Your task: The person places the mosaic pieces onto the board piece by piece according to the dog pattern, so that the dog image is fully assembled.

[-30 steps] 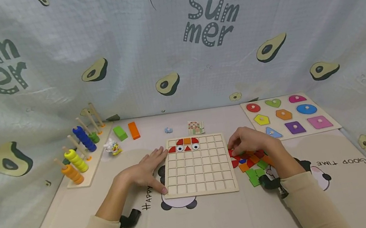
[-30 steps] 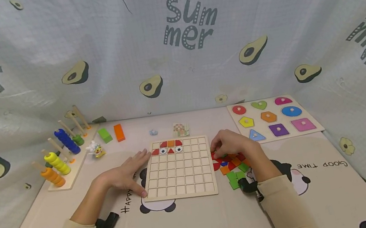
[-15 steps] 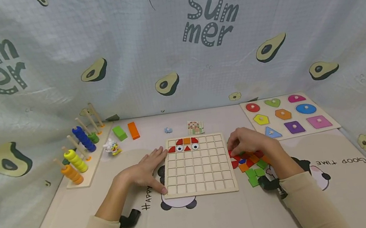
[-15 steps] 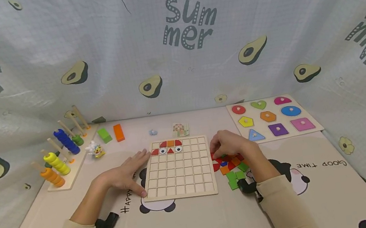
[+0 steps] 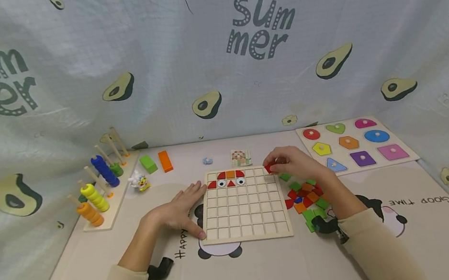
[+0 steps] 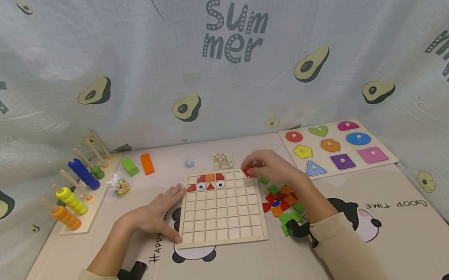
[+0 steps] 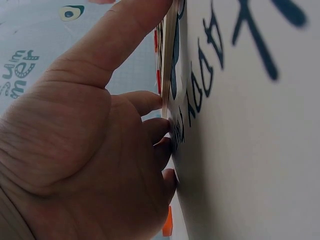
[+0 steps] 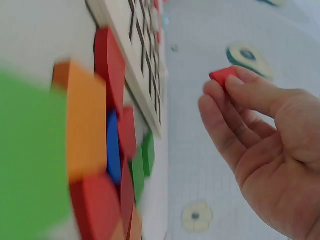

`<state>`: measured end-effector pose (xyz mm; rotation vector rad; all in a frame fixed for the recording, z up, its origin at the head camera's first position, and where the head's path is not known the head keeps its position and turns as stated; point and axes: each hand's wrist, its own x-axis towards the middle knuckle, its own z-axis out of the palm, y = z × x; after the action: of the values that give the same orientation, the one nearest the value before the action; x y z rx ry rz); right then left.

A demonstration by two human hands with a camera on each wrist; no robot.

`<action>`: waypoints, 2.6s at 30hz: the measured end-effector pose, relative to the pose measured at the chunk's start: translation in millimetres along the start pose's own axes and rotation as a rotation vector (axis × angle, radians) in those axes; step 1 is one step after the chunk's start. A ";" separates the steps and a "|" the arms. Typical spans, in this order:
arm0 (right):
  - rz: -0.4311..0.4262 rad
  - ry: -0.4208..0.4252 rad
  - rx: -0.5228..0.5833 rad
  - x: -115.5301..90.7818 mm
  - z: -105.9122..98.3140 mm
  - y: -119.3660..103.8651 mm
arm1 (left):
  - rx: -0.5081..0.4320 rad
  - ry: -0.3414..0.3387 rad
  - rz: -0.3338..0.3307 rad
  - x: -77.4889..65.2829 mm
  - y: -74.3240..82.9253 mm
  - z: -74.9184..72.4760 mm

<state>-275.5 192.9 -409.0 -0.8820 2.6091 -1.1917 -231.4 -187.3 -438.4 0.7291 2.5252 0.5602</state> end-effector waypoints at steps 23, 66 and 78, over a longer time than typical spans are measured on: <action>0.008 -0.178 -0.262 57.1 43.0 -20.9 | -0.001 -0.005 0.001 -0.4 0.5 -0.6; 0.255 -0.088 -0.251 -19.4 -6.3 34.9 | 0.008 -0.002 -0.023 1.3 -0.8 2.5; 0.002 -0.022 -0.258 15.1 20.1 -18.0 | -0.009 -0.010 -0.016 0.0 0.4 0.5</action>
<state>-272.6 162.2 -407.9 -0.9282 2.7871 -0.8504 -230.9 -186.9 -438.6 0.7062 2.5159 0.5609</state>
